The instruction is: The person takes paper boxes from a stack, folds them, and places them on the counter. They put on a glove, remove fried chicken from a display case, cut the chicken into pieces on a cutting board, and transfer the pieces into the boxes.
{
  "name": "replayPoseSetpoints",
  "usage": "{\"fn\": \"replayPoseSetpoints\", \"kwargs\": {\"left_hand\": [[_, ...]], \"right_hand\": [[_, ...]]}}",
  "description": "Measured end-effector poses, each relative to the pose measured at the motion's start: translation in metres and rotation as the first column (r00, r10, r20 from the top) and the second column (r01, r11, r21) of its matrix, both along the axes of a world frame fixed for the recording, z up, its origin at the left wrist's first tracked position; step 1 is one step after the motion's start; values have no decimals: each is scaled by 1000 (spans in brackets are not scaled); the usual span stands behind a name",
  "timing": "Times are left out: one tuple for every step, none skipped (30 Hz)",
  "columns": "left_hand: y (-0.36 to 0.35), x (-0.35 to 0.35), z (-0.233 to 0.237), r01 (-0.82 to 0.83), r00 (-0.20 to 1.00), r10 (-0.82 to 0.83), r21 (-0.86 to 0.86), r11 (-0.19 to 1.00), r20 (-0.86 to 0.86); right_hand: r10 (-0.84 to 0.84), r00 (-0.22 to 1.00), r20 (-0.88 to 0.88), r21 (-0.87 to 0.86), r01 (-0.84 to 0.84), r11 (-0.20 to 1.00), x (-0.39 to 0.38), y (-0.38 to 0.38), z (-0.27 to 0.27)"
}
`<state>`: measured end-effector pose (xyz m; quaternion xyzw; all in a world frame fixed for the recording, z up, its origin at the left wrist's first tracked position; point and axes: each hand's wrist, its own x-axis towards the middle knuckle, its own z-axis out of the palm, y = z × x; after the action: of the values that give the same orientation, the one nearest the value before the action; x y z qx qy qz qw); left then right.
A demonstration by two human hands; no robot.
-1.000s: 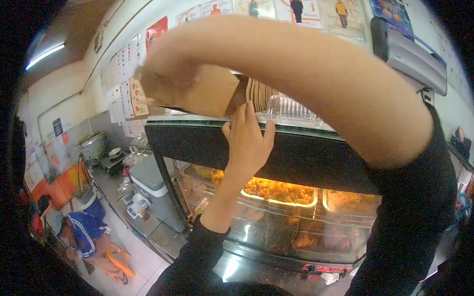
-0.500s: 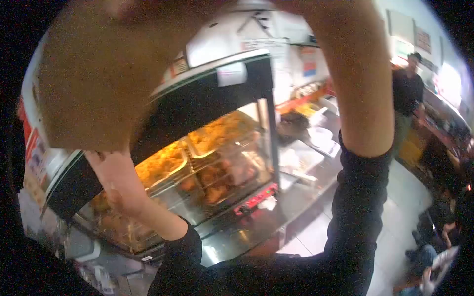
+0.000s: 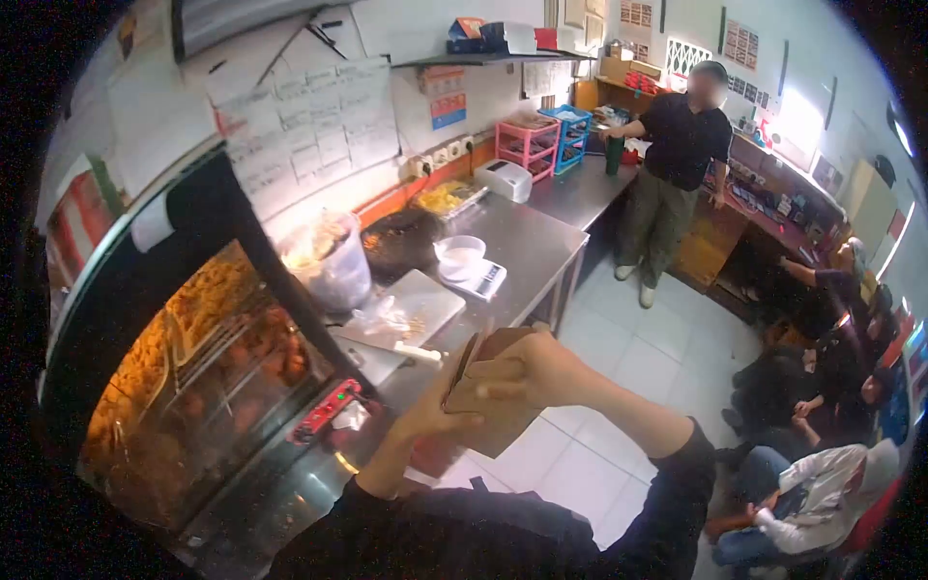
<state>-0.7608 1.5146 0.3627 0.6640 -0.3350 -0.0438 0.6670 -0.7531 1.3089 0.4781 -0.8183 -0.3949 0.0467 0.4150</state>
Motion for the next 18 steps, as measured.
{"fn": "replayPoseSetpoints", "kwargs": {"left_hand": [[-13, 11, -9, 11, 1000, -11, -43, 999, -17], [-22, 19, -21, 16, 999, -18, -84, 996, -34], [-26, 30, -29, -21, 997, 17, -46, 999, -80], [-29, 38, -35, -60, 989, 50, -72, 996, -143], [-31, 49, -39, -100, 977, 81, -93, 991, -196], [-32, 64, -42, -139, 964, 109, -111, 984, -242], [-32, 79, -53, -180, 955, 143, -122, 976, -260], [-31, 96, -65, -233, 939, 200, -90, 968, -281], [-29, 113, -76, -285, 919, 256, -57, 957, -300], [-29, 130, -87, -335, 897, 311, -24, 942, -316], [-29, 149, -95, -384, 873, 366, 9, 923, -322], [-31, 172, -104, -396, 876, 383, 15, 918, -294], [-30, 193, -113, -406, 876, 398, 26, 913, -272], [-29, 214, -116, -415, 878, 411, 39, 909, -246], [-34, 234, -116, -412, 868, 374, -53, 910, -326], [-37, 250, -116, -428, 863, 387, -61, 902, -325], [-40, 267, -118, -450, 854, 406, -71, 890, -325], [-42, 288, -116, -478, 847, 433, -85, 874, -310]], "right_hand": [[-8, 996, -86, -44, 5, 999, 15, -11, -7], [-37, 982, -187, -92, 20, 996, 32, -21, -14], [-67, 956, -286, -140, 28, 990, 54, -29, -19], [-99, 921, -378, -185, 29, 982, 76, -35, -27], [-56, 932, -358, -63, 36, 997, 104, -45, -44], [-146, 953, -267, -56, 135, 989, 128, -51, -47], [-237, 956, -175, -36, 235, 971, 152, -55, -47], [-330, 941, -81, -4, 330, 944, 180, -59, -49], [-353, 936, 14, 38, 352, 935, 211, -61, -52], [-376, 920, 109, 82, 368, 926, 247, -62, -57], [-398, 894, 207, 133, 378, 916, 286, -63, -66], [-337, 894, 296, -24, 360, 933, 332, -65, -86], [-266, 892, 367, -180, 348, 920, 381, -68, -118], [-185, 885, 427, -329, 343, 880, 428, -69, -145], [-159, 893, 420, -352, 322, 879, 466, -71, -164], [-127, 909, 397, -387, 291, 875, 494, -73, -188], [-88, 923, 374, -423, 254, 870, 519, -76, -210], [-106, 907, 409, -407, 285, 868, 549, -78, -230]]}}
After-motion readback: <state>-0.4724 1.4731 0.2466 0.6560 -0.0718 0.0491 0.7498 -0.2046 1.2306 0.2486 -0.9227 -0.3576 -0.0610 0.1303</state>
